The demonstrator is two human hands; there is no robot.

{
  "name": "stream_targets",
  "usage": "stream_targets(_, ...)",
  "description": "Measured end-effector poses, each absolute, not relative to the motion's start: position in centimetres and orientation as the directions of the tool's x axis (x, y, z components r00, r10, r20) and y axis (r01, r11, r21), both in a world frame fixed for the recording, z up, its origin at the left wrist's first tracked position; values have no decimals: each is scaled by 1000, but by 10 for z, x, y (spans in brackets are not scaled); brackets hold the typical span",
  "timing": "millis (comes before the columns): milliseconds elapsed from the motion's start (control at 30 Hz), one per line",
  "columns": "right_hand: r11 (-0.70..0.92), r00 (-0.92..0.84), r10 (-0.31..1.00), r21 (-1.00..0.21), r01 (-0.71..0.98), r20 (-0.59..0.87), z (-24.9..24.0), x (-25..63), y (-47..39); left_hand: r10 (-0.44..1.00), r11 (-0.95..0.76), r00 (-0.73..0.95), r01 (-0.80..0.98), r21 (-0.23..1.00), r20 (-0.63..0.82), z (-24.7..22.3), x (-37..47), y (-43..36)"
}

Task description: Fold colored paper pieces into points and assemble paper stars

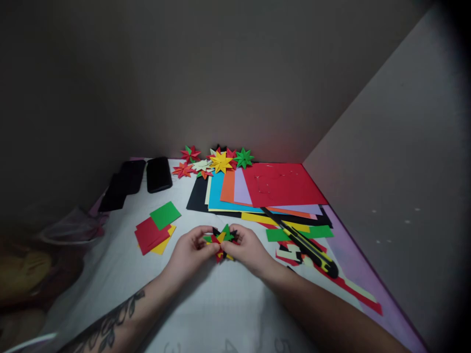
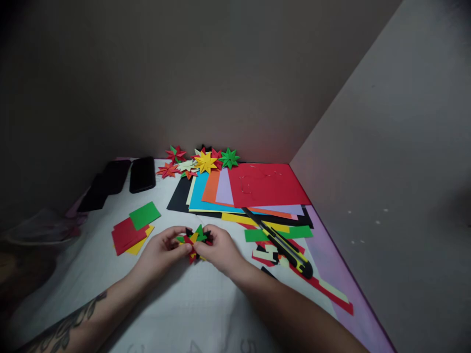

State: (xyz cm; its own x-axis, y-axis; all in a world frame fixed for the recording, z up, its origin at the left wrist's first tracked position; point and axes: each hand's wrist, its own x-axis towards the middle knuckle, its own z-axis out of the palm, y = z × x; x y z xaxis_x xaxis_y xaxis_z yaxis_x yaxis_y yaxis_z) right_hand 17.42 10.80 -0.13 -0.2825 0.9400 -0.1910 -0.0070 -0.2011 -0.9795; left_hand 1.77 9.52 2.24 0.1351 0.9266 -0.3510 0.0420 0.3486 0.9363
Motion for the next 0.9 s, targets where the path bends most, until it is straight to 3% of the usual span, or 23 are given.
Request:
stream_targets(167, -205, -208, 962, -970, -128, -176, -2, 172, 111, 927, 375, 15, -7, 927, -375, 26, 19, 97)
stream_targets(333, -221, -196, 960, -971, -88, -201, -2, 171, 110, 926, 373, 65, 15, 928, -373, 21, 17, 98)
stream_targets(600, -154, -139, 981, -982, -113, -138, -10, 167, 108, 953, 304, -8, 43, 952, -304, 18, 19, 97)
stream_targets(767, -189, -199, 967, -969, -156, -157, -6, 165, 108, 971, 237, -53, 99, 967, -232, 18, 18, 96)
stream_targets(900, -205, -241, 954, -975, -88, -179, -1, 167, 110, 980, 197, -6, 112, 974, -198, 15, 17, 96)
